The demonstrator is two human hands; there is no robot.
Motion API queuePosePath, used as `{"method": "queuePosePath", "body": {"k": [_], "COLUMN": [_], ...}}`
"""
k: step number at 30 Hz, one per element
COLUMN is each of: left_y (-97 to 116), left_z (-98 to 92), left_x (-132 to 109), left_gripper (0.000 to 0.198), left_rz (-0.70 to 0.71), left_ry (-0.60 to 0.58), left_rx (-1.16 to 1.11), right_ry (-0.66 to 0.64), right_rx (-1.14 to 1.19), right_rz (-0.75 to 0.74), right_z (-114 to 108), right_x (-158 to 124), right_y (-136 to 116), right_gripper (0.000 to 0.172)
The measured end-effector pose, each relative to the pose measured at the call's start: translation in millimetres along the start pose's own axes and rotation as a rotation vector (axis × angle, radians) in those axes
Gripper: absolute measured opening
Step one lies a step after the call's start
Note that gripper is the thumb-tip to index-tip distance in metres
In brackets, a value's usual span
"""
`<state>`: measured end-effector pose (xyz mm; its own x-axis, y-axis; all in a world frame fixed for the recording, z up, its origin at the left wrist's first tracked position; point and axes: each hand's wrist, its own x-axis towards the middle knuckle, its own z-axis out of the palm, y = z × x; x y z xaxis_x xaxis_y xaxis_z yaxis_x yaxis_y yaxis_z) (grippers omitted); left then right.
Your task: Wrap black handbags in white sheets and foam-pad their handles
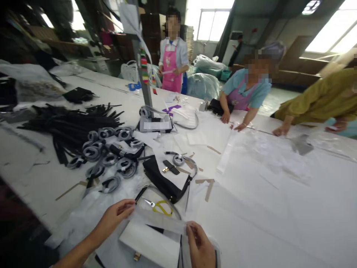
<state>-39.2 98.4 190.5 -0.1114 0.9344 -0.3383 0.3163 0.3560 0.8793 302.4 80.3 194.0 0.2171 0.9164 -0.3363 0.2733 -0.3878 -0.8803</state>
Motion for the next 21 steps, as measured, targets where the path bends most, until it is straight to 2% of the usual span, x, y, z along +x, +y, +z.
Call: {"method": "queuePosePath", "body": {"k": [3, 5, 8, 11, 13, 15, 17, 21], "left_y": [-45, -77, -120, -147, -154, -152, -146, -145], "left_z": [-53.7, -76.9, -92.8, -95.1, -94.0, -91.5, -86.6, -68.5], "left_x": [-31, -49, -67, -75, -72, -59, -36, 18], "left_gripper": [0.059, 0.063, 0.058, 0.042, 0.036, 0.036, 0.038, 0.042], "left_rz": [-0.120, -0.200, -0.284, -0.298, -0.232, -0.124, -0.026, 0.104], "left_ry": [0.248, 0.383, 0.500, 0.516, 0.535, 0.556, 0.534, 0.429], "left_rx": [-0.013, -0.004, 0.064, 0.148, 0.275, 0.445, 0.553, 0.540], "right_ry": [-0.278, -0.451, -0.602, -0.684, -0.723, -0.743, -0.747, -0.748], "right_rx": [-0.203, -0.369, -0.550, -0.713, -0.820, -0.899, -0.945, -0.968], "right_rz": [-0.290, -0.457, -0.576, -0.623, -0.638, -0.638, -0.622, -0.565], "right_z": [67, 120, 195, 247, 267, 278, 285, 294], "right_x": [40, 60, 82, 97, 104, 107, 108, 108], "right_y": [-54, -78, -95, -94, -88, -81, -75, -65], "right_gripper": [0.040, 0.034, 0.024, 0.019, 0.019, 0.020, 0.022, 0.024]}}
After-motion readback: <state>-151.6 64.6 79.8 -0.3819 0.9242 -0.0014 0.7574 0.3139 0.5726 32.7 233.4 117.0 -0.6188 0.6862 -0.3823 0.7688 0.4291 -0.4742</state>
